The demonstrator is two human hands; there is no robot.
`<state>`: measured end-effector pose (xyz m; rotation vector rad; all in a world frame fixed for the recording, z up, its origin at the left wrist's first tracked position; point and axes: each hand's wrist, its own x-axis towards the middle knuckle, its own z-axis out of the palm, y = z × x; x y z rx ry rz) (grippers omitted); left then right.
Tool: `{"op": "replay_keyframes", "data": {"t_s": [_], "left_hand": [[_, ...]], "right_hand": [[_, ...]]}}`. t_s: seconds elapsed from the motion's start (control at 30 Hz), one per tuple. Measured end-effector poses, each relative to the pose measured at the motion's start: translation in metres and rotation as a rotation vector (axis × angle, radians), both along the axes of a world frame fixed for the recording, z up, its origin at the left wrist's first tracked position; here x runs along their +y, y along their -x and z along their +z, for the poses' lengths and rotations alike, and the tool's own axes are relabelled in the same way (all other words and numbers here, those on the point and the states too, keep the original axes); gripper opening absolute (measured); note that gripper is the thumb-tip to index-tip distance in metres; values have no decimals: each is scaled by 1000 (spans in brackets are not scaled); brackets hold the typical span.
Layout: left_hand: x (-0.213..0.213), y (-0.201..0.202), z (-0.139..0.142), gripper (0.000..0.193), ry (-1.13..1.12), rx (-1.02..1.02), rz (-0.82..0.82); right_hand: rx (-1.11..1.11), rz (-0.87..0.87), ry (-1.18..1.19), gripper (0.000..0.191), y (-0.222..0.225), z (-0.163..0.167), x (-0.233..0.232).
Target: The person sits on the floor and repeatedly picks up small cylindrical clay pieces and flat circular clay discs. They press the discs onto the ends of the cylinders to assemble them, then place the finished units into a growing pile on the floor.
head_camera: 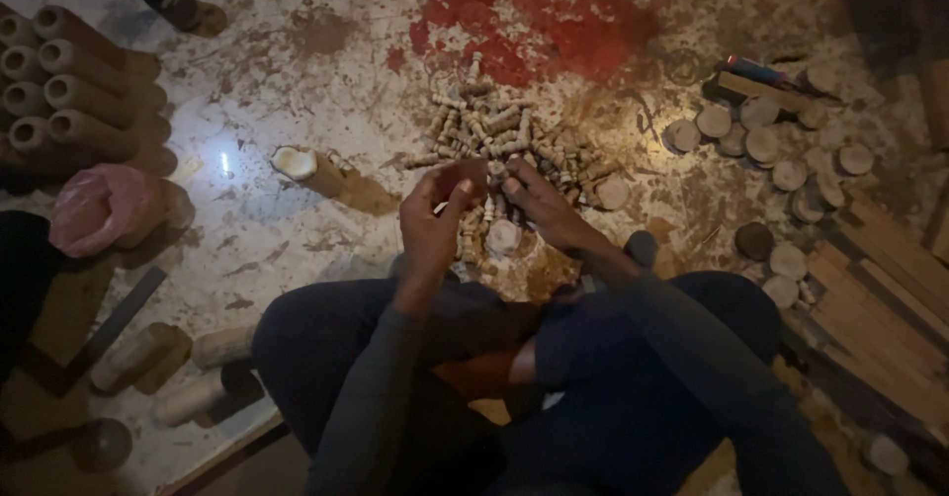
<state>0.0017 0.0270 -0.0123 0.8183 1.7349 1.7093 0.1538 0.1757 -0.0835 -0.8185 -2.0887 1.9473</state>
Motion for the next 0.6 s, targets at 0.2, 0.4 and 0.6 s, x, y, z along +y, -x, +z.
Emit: {"op": "replay_keyframes", "data": {"t_s": [0.2,0.4,0.6], "left_hand": [[-5,-16,22,29,-143,167,-35],[-7,-25,23,30,-8,524,23],[-1,-28,15,34,-25,541,24]], "right_hand": [[116,31,73,40,1,19,-10],[109,23,-202,31,5,40,-16],[11,54,-545,28,1,24,-21]]}}
